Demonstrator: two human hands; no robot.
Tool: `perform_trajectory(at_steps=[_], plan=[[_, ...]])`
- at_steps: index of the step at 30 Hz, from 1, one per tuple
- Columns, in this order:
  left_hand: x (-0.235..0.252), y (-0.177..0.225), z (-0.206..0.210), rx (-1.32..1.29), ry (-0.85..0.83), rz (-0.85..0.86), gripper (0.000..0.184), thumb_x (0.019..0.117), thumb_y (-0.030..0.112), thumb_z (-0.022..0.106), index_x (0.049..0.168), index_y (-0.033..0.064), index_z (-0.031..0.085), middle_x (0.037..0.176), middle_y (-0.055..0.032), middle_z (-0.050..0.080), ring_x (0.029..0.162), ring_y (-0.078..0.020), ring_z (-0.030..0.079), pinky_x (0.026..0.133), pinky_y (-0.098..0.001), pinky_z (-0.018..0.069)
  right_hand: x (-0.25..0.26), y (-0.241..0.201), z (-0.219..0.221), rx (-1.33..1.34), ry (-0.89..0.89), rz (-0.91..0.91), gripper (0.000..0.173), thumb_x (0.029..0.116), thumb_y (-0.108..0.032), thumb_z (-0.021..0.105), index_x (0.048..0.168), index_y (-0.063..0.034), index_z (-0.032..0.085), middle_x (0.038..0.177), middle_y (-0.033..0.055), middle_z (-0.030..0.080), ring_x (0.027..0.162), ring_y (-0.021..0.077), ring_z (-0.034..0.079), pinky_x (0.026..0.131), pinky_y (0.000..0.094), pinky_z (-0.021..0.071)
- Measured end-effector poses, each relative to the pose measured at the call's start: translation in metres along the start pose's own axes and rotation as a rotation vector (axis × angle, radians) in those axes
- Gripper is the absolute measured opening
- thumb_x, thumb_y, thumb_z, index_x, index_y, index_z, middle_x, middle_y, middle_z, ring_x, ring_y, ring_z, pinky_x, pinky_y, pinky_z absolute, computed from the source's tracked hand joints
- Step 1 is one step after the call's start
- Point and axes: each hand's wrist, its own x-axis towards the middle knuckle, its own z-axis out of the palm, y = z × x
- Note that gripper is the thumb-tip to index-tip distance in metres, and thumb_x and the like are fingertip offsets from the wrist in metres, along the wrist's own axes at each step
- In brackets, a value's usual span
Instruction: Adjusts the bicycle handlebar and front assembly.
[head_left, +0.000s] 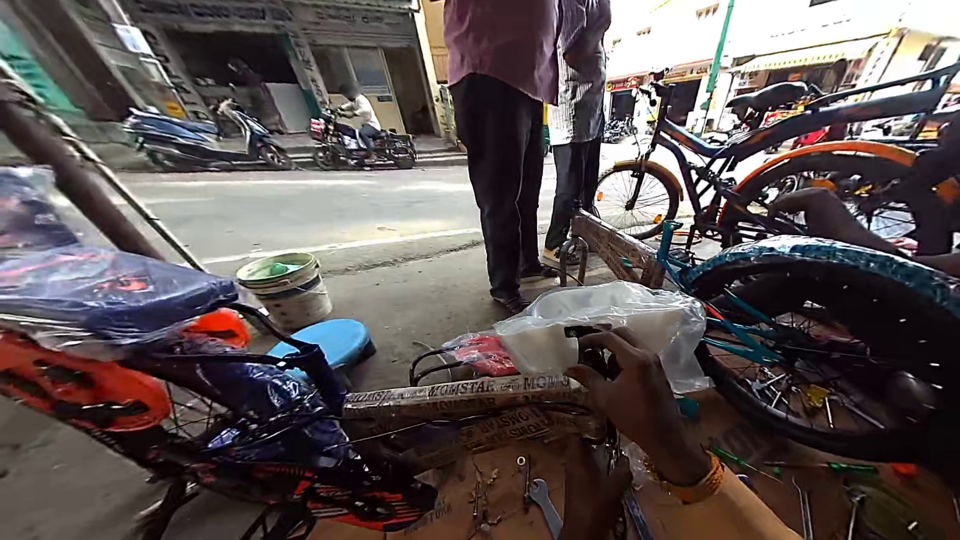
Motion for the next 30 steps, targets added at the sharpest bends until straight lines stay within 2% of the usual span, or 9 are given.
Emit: perform_trajectory(at_steps=[2,4,9,12,17,27,30], plan=[[0.002,0.0,0.0,0.021,-0.003,-0.007,0.085,0.0725,0.033,0.081,0.141,-0.0029,0.046,0.125,-0.0155,0.064,0.114,-0.0191,0.064,0.098,-0.0388,0.0538,0.001,-0.001,-0.002,-0.01,-0.016,0.004,0.038,0.081,-0.044,0.084,0.111,-0.0219,0.076,0.102,-0.0024,0.067,0.079,0.0133,0.064,0.065,0.0393,0.0568],[0.002,-0.001,0.0,0.026,0.001,-0.004,0.086,0.0719,0.034,0.081,0.141,-0.0024,0.046,0.126,-0.0152,0.063,0.115,-0.0184,0.063,0.099,-0.0383,0.0538,0.001,-0.002,-0.002,-0.031,-0.009,-0.015,0.041,0.0813,-0.043,0.084,0.116,-0.0222,0.076,0.107,-0.0013,0.067,0.082,0.0143,0.066,0.067,0.0405,0.0582],[0.003,-0.004,0.0,-0.002,-0.003,0.009,0.085,0.0712,0.034,0.082,0.139,-0.0018,0.047,0.124,-0.0141,0.064,0.113,-0.0172,0.064,0.098,-0.0369,0.0544,0.0,-0.003,-0.001,-0.058,0.083,-0.091,0.042,0.0844,-0.042,0.08,0.12,-0.0211,0.073,0.1,-0.0034,0.073,0.067,0.0107,0.063,0.059,0.0365,0.0555],[0.004,-0.006,0.001,-0.012,-0.001,0.017,0.085,0.0711,0.033,0.082,0.14,-0.002,0.046,0.126,-0.0145,0.063,0.115,-0.017,0.063,0.099,-0.0363,0.0539,0.003,-0.004,-0.005,-0.085,0.041,-0.073,0.044,0.084,-0.042,0.08,0.122,-0.02,0.071,0.099,-0.0048,0.073,0.065,0.0097,0.063,0.059,0.0354,0.0566],[0.005,-0.004,0.001,0.029,-0.007,0.0,0.083,0.073,0.034,0.081,0.14,-0.0018,0.047,0.127,-0.0153,0.062,0.117,-0.0194,0.062,0.1,-0.0391,0.0525,0.007,-0.004,-0.011,-0.057,-0.019,0.004,0.042,0.0824,-0.041,0.083,0.115,-0.0187,0.071,0.096,-0.005,0.073,0.058,0.0084,0.06,0.055,0.0327,0.0543],[0.005,-0.007,0.002,0.029,-0.002,0.025,0.083,0.0726,0.035,0.08,0.14,-0.001,0.047,0.127,-0.015,0.062,0.118,-0.0194,0.062,0.101,-0.0382,0.0524,0.005,-0.007,-0.014,-0.069,-0.066,0.028,0.039,0.0875,-0.037,0.078,0.121,-0.0206,0.066,0.094,-0.0076,0.074,0.057,0.008,0.059,0.055,0.0334,0.0527],[0.004,-0.007,0.002,0.013,-0.001,0.026,0.082,0.0736,0.034,0.081,0.14,-0.0015,0.047,0.127,-0.0151,0.063,0.116,-0.0194,0.063,0.1,-0.0383,0.0534,0.001,-0.007,-0.015,-0.004,-0.083,0.047,0.035,0.0906,-0.033,0.074,0.123,-0.0224,0.066,0.099,-0.0092,0.075,0.059,0.0073,0.061,0.055,0.0327,0.0541]])
